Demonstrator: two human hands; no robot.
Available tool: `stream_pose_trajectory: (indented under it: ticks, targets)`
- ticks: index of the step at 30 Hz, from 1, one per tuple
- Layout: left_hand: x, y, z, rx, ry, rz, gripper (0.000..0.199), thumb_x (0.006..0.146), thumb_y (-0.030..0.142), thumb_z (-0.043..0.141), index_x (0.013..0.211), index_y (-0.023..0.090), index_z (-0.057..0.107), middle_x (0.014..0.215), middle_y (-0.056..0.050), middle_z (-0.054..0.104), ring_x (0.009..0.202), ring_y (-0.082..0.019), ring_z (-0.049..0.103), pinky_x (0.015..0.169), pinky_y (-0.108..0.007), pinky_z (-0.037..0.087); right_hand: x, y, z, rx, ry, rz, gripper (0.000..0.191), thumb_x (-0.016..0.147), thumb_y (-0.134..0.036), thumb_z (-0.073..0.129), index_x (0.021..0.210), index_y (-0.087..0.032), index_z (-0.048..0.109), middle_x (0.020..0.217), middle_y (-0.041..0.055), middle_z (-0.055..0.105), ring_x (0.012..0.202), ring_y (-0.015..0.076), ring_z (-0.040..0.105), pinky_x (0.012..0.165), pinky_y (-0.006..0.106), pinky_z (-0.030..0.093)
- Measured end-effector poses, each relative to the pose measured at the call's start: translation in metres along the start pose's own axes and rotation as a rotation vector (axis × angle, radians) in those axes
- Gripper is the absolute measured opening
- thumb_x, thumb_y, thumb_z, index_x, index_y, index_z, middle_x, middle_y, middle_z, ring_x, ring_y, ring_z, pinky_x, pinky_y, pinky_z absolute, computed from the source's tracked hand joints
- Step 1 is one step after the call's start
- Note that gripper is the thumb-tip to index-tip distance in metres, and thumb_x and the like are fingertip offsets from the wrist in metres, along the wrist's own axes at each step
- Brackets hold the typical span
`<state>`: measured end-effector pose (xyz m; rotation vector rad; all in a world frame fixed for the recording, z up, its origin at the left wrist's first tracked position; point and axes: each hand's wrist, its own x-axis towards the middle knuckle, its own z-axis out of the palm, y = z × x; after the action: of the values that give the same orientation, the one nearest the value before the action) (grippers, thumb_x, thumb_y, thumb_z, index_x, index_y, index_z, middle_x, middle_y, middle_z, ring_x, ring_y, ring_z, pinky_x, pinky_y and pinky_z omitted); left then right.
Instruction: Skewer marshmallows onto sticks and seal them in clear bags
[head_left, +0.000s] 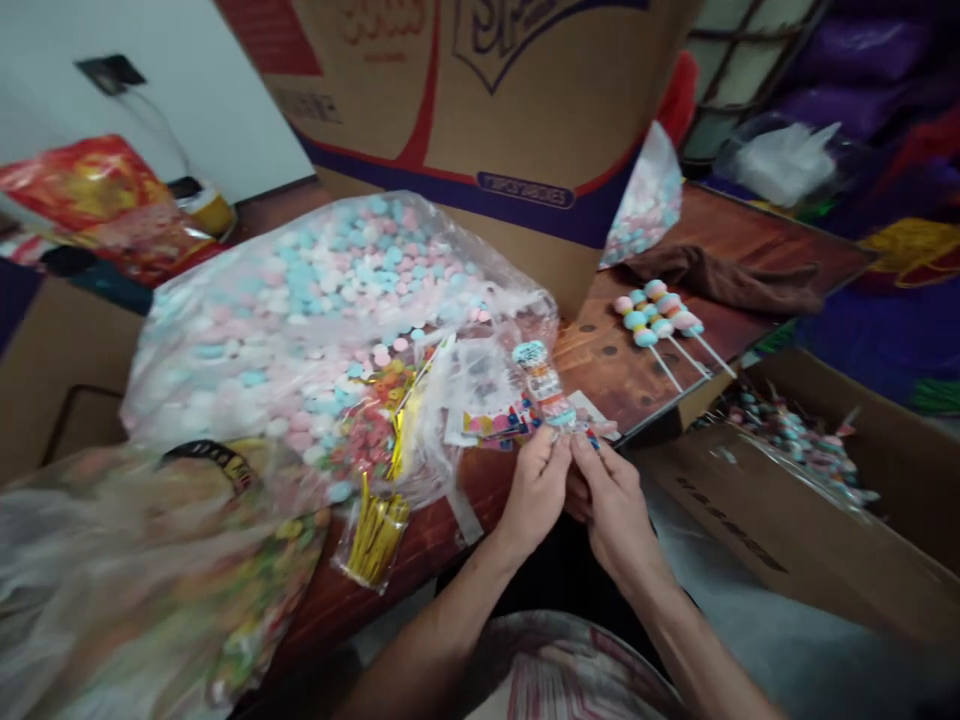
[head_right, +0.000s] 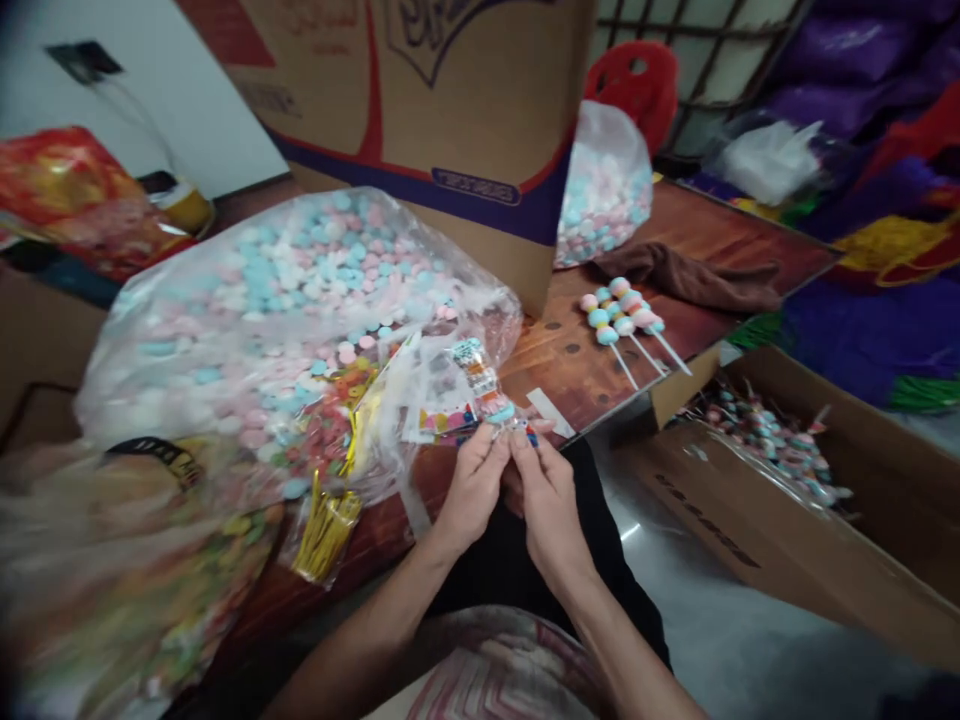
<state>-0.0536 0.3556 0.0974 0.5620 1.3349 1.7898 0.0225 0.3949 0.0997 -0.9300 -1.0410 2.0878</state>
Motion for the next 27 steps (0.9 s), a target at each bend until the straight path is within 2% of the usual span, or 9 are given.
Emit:
stream_pose_trajectory:
  ticks: [5,8,10,13,16,19,21,23,27]
  targets:
    - [-0.008,0.023,-0.024,-0.332,-0.047,-0.069,0.025,0.083,0.044,0.073,0.089,0.02,0.072,0.08,-0.004,0.066,0.079,-0.018,0.062,0.081,-0.031,0.049,-0.003,-0.001,0.019,0.21,-0.227,0.191,0.038,0.085,-0.04,0.077,0.071,-0.021,0.048,0.049,-0.0136,0.018,0.04,0.0043,0.007,0.037,0.016,0.016]
    - [-0.014,0.036,-0.041,-0.42,0.032,-0.099,0.026,0.074,0.041,0.081,0.085,0.019,0.071,0.071,-0.002,0.061,0.063,-0.013,0.055,0.064,-0.026,0.047,-0.002,0.004,0.028,0.16,-0.418,0.289,0.033,0.086,-0.041,0.071,0.071,-0.02,0.051,0.046,-0.0131,0.021,0.037,0.0049,0.009,0.037,0.017,0.017]
    - [-0.019,0.043,-0.052,-0.425,0.102,-0.095,0.027,0.073,0.04,0.082,0.079,0.018,0.068,0.064,0.001,0.054,0.053,-0.009,0.046,0.051,-0.022,0.04,0.004,0.007,0.032,-0.034,-0.541,0.26,0.03,0.09,-0.042,0.065,0.073,-0.019,0.056,0.046,-0.0089,0.035,0.037,0.0067,0.021,0.038,0.019,0.021]
    - [-0.024,0.055,-0.07,-0.44,0.27,0.055,0.029,0.075,0.037,0.082,0.07,0.016,0.063,0.059,0.003,0.045,0.053,-0.008,0.042,0.048,-0.019,0.036,0.023,0.009,0.046,-0.524,-0.651,0.004,0.029,0.095,-0.035,0.056,0.072,-0.018,0.06,0.06,-0.0004,0.057,0.047,0.0121,0.045,0.046,0.023,0.033]
    - [-0.028,0.066,-0.092,-0.479,0.468,0.217,0.029,0.071,0.03,0.086,0.071,0.015,0.061,0.059,0.005,0.041,0.056,-0.006,0.041,0.054,-0.017,0.039,0.049,0.006,0.076,-0.965,-0.536,-0.419,0.018,0.093,-0.017,0.055,0.078,-0.019,0.066,0.072,0.0007,0.062,0.068,0.0173,0.056,0.065,0.028,0.041]
    - [-0.03,0.069,-0.111,-0.518,0.552,0.198,0.032,0.068,0.026,0.088,0.072,0.014,0.058,0.059,0.006,0.04,0.053,-0.005,0.035,0.051,-0.017,0.037,0.079,0.008,0.12,-1.249,-0.518,-0.683,0.023,0.093,-0.007,0.053,0.103,-0.018,0.071,0.101,0.0073,0.067,0.093,0.0231,0.06,0.08,0.031,0.044]
    - [-0.032,0.067,-0.121,-0.541,0.574,0.172,0.035,0.069,0.026,0.087,0.069,0.015,0.054,0.058,0.006,0.04,0.051,-0.004,0.032,0.049,-0.017,0.035,0.097,0.012,0.145,-1.5,-0.553,-0.781,0.031,0.095,-0.006,0.05,0.113,-0.021,0.071,0.114,0.011,0.063,0.103,0.0274,0.056,0.08,0.034,0.043]
    - [-0.033,0.064,-0.128,-0.546,0.597,0.17,0.035,0.071,0.026,0.086,0.071,0.015,0.053,0.059,0.006,0.041,0.05,-0.004,0.033,0.048,-0.016,0.034,0.114,0.019,0.161,-1.673,-0.649,-0.821,0.03,0.097,-0.009,0.049,0.111,-0.021,0.073,0.112,0.0114,0.064,0.105,0.0288,0.055,0.082,0.035,0.042]
    - [-0.033,0.063,-0.135,-0.564,0.607,0.187,0.035,0.072,0.024,0.085,0.076,0.018,0.051,0.061,0.006,0.045,0.05,-0.004,0.034,0.049,-0.015,0.034,0.138,0.028,0.164,-1.694,-0.772,-0.845,0.025,0.097,-0.01,0.052,0.097,-0.019,0.075,0.096,0.0077,0.068,0.095,0.0246,0.058,0.084,0.034,0.04]
